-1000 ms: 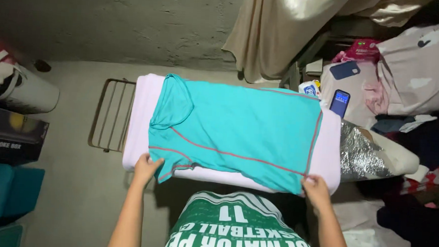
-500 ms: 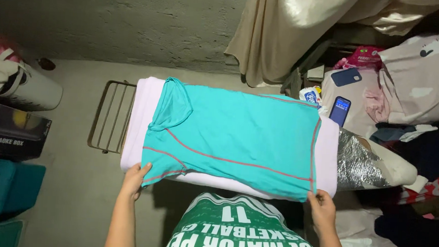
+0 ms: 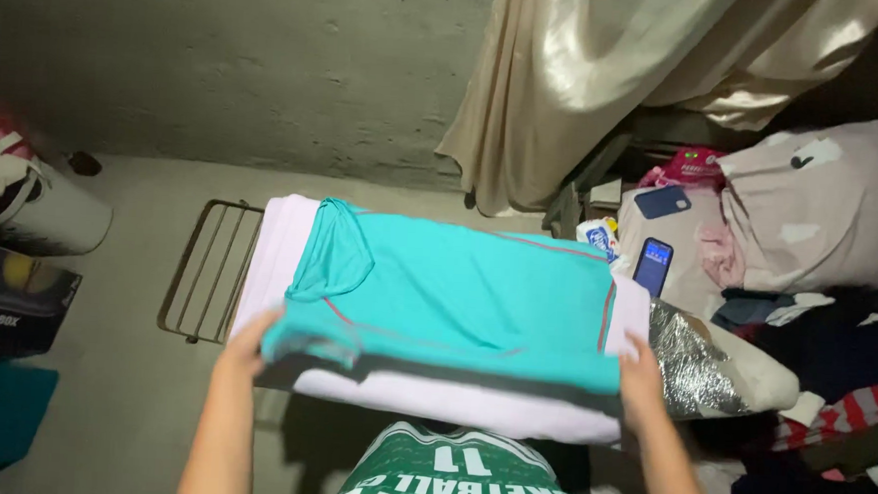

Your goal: Folding various items of laundry, including shirts and pants, on an ironing board.

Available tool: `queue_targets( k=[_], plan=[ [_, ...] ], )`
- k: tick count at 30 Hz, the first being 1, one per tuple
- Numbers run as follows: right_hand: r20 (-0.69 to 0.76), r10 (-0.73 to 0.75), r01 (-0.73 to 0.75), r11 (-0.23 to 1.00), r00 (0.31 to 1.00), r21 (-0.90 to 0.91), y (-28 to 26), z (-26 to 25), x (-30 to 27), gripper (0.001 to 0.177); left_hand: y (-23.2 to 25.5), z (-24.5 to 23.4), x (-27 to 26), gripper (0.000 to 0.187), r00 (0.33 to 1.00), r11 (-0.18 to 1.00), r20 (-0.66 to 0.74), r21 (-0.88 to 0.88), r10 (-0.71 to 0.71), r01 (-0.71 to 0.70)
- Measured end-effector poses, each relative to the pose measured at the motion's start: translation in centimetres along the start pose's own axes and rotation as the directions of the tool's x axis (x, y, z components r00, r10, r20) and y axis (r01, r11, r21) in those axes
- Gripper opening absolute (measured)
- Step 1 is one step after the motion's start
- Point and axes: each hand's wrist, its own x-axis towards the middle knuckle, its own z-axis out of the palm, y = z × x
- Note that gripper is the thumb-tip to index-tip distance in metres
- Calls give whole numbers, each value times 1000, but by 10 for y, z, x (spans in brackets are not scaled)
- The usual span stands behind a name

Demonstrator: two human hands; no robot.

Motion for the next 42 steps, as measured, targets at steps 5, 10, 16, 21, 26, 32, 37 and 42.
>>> queue_targets(
  k=[5,10,16,21,26,32,37,42],
  plan=[
    [221,52,-112,958,974,264,-108,-3,121,51,138,83,46,39,946,961,220,-200,236,-193],
    [435,-87,-49,956,896,290,-225,-19,130,82,241,163,2,35,928,931,170,-215,333,-295],
    [419,-126,173,982,899,-76,-243,-32,175,47,279,170,42,27,842,823,-160,-180,516,-539],
    [399,-334,311,942,854,124,-280,-45,196,42,311,180,53,25,832,807,-68,-215,550,-551],
    [169,-476,476,878,863,42,-316,-36,223,40,345,209,46,28,817,787,-72,-230,572,-572],
    [-36,-514,495,803,857,332,-340,-43,233,31,373,208,66,35,444,435,-70,-114,893,-893],
    [-95,-590,596,779,802,194,-337,-61,214,22,375,196,12,33,130,119,149,83,980,-989],
    [-54,-825,826,563,563,14,-306,-75,142,15,314,148,-31,49,463,493,220,-107,858,-863]
  ],
)
